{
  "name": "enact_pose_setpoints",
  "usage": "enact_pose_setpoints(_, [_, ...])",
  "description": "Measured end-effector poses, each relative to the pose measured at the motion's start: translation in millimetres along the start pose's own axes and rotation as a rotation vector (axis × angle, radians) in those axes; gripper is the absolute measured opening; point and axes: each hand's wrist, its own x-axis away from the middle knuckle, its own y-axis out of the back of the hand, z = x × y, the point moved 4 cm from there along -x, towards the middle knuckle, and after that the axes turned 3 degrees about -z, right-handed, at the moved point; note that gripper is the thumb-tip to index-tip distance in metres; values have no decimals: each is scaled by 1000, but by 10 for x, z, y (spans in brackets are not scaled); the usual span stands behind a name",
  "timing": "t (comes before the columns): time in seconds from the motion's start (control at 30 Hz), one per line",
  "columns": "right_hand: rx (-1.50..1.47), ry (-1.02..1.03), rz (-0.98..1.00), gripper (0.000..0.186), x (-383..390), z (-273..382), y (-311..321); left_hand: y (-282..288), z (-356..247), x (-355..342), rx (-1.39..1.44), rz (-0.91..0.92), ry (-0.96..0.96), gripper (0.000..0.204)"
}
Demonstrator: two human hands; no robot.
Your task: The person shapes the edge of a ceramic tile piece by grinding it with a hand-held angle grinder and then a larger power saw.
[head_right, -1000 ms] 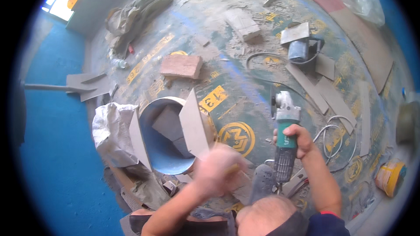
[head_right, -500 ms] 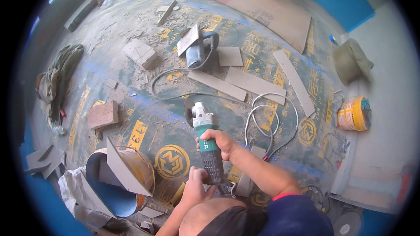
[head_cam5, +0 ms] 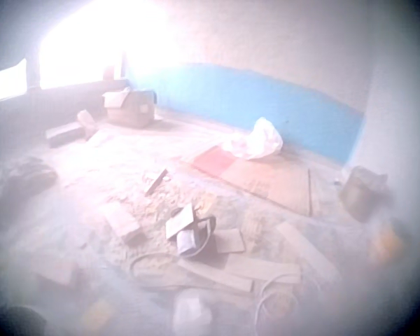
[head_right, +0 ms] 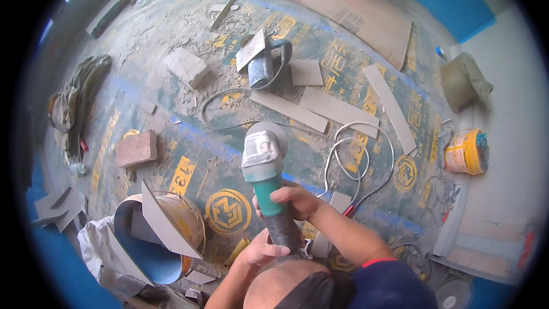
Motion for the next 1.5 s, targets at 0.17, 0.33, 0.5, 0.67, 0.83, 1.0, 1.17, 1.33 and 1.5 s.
enact_pose_setpoints(0.17, [1189,152,-559,73,-44,180,163,-122,-295,193,-1199,-448,185,46])
enact_pose_setpoints(0.33, [1713,142,-935,75,-249,137,771,-530,-840,472,-1004,-361,57,32])
enact_pose_setpoints(0.5, [1878,164,-961,72,-659,135,972,-774,-1679,1119,-1145,-687,-306,17])
enact_pose_setpoints(0.67, [1910,222,-1026,69,-627,170,1212,-25,-1871,1667,-1118,-1446,-639,34])
enact_pose_setpoints(0.83, [1865,320,-1003,70,-571,84,1287,376,-1780,1739,-1229,-1628,-484,72])
enact_pose_setpoints(1.0, [1752,187,-858,75,-402,121,1393,599,-1734,1655,-1018,-1510,-526,84])
enact_pose_setpoints(1.17, [1673,132,-755,78,-281,195,1457,609,-1771,1589,-1039,-1492,-519,81])
enact_pose_setpoints(1.33, [1693,114,-809,76,-290,226,1620,705,-1749,1532,-1105,-1513,-555,74])
enact_pose_setpoints(1.5, [1405,191,-865,66,65,308,1564,785,-1720,1633,-1029,-1512,-557,70])
